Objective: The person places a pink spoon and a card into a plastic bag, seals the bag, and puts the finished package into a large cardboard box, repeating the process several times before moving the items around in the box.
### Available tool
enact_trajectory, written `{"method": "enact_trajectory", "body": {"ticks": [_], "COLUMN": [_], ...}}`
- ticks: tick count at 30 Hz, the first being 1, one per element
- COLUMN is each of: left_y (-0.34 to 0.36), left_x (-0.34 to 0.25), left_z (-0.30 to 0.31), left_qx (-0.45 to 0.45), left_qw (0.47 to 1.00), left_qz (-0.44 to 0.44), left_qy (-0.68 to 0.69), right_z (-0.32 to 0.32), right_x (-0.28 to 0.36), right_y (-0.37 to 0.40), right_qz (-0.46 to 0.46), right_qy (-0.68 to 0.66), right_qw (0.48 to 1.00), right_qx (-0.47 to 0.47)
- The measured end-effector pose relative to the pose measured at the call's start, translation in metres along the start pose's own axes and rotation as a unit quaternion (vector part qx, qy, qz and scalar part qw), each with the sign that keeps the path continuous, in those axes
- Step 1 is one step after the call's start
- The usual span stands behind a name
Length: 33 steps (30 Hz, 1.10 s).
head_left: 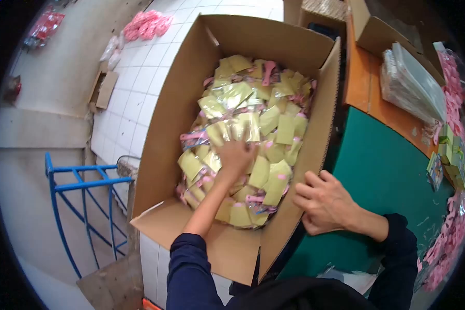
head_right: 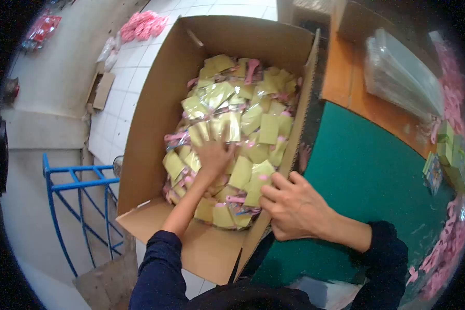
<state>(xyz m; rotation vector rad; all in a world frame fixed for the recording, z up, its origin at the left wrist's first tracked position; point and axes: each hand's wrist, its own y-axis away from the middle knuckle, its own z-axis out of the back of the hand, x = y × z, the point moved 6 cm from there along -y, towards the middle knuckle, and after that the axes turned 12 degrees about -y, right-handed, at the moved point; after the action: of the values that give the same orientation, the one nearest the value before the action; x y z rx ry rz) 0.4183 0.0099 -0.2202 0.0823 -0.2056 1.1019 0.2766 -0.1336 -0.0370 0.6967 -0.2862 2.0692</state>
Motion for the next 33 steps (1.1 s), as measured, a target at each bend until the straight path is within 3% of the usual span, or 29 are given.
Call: {"method": "enact_trajectory", "body": {"ticks": [1, 4, 8, 11, 14, 18, 20, 22, 24, 27, 30, 33], "left_y": [0.011, 0.057, 0.046, 0.024, 0.01, -0.002, 0.012, 0.04, 0.073, 0.117, 0.143, 0.143], "left_x": [0.036, 0.083, 0.08, 0.056, 0.043, 0.068, 0.094, 0.127, 0.162, 0.165, 0.152, 0.156], "left_z": [-0.013, -0.039, -0.048, -0.065, -0.05, -0.069, -0.014, 0.028, 0.023, 0.0, -0.084, -0.106], "left_qx": [0.071, 0.033, 0.014, -0.078, 0.048, 0.082, 0.025, -0.103, -0.071, 0.161, 0.097, 0.103], "left_qw": [0.993, 0.984, 0.981, 0.982, 0.99, 0.968, 0.972, 0.93, 0.929, 0.929, 0.978, 0.956], "left_qz": [0.094, 0.176, 0.189, 0.038, 0.026, -0.077, -0.067, 0.032, 0.179, 0.309, 0.149, 0.194], "left_qy": [-0.008, -0.006, 0.049, 0.165, 0.128, 0.225, 0.222, 0.351, 0.317, 0.126, 0.113, 0.195], "right_z": [0.001, 0.005, 0.0, 0.0, -0.003, -0.002, -0.001, -0.001, 0.0, 0.001, 0.002, -0.002], "right_x": [0.0, -0.002, 0.002, 0.002, 0.005, 0.003, 0.004, 0.003, 0.002, 0.003, 0.004, 0.001], "right_y": [0.0, 0.0, -0.003, -0.004, -0.006, -0.003, -0.004, -0.003, -0.002, -0.003, -0.004, -0.001], "right_qz": [0.002, 0.003, -0.003, -0.021, -0.022, -0.011, -0.011, -0.01, -0.004, 0.0, -0.004, -0.005], "right_qy": [0.01, 0.018, 0.019, 0.027, 0.023, 0.035, 0.04, 0.038, 0.03, 0.028, 0.033, 0.031], "right_qw": [1.0, 1.0, 1.0, 0.999, 0.999, 0.999, 0.999, 0.999, 0.999, 0.999, 0.999, 1.0], "right_qx": [-0.001, -0.006, -0.001, 0.023, 0.012, -0.008, -0.006, -0.006, -0.014, -0.028, -0.014, -0.003]}}
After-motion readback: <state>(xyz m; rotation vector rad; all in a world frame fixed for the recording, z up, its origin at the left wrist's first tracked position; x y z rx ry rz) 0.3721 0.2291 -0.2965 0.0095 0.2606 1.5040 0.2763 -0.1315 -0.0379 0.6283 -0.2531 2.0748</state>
